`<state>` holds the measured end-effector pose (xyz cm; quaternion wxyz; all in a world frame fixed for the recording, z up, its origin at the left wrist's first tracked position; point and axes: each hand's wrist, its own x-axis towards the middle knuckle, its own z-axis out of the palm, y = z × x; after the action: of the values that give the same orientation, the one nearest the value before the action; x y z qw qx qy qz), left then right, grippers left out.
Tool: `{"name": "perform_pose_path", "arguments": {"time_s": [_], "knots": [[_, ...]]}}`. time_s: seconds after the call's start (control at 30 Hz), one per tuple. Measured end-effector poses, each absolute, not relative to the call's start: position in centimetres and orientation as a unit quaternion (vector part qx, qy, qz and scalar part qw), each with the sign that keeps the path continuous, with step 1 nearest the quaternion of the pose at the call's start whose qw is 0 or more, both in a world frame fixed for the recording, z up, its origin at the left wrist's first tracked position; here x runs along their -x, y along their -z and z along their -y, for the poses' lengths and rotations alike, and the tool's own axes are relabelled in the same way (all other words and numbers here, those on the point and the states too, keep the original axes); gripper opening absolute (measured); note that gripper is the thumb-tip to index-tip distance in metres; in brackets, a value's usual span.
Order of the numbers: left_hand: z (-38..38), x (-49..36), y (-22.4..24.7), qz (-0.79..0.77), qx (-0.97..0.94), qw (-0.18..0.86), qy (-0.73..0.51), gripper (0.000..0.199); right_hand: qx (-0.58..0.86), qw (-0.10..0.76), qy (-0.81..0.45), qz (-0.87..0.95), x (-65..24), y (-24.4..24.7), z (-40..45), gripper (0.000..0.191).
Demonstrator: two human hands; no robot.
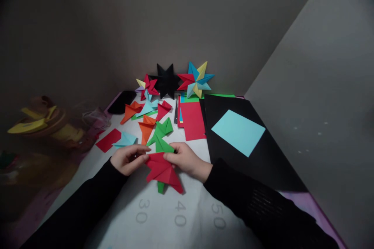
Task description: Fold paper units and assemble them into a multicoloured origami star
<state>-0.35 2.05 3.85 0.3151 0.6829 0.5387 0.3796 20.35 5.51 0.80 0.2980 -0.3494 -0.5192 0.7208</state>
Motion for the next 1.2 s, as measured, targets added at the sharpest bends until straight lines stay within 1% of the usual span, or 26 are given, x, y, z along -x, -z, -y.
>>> {"name": "perform_pose_path", "arguments": {"time_s": [0.1,0.17,0.33,0.53,0.7,0.8,0.97,1.07,1.2], "knots": [[-2.3,1.2,-3.6,-0.493,-0.709,0.321,-0.389,0.030,0.356,0.305,-0.735,0.490,-20.4,-0.3,-5.9,0.016],[-2.6,1.7,-3.5,-0.464,-0.730,0.321,-0.385,0.033,0.352,0.301,-0.741,0.486,-20.5,0.0,-6.1,0.015],[-3.0,2.2,-3.4,-0.453,-0.750,0.305,-0.373,0.025,0.322,0.283,-0.752,0.501,-20.7,0.2,-6.1,0.016],[-3.1,2.3,-2.9,-0.418,-0.770,0.297,-0.379,0.023,0.311,0.256,-0.751,0.523,-20.8,-0.2,-5.9,0.018],[-2.7,2.0,-3.1,-0.431,-0.767,0.302,-0.367,0.024,0.309,0.268,-0.739,0.536,-20.8,-0.3,-5.8,0.023],[-2.3,1.6,-3.5,-0.454,-0.759,0.301,-0.357,0.021,0.314,0.271,-0.731,0.542,-20.7,-0.4,-5.8,0.023],[-2.3,1.6,-3.5,-0.477,-0.770,0.253,-0.340,0.016,0.328,0.268,-0.722,0.548,-20.6,-0.6,-5.6,0.021],[-2.8,1.9,-3.0,-0.446,-0.795,0.218,-0.348,0.015,0.327,0.269,-0.719,0.551,-20.5,-0.7,-5.6,0.021],[-3.1,2.1,-2.9,-0.432,-0.809,0.212,-0.338,0.017,0.314,0.256,-0.714,0.571,-20.4,-0.9,-5.6,0.020]]}}
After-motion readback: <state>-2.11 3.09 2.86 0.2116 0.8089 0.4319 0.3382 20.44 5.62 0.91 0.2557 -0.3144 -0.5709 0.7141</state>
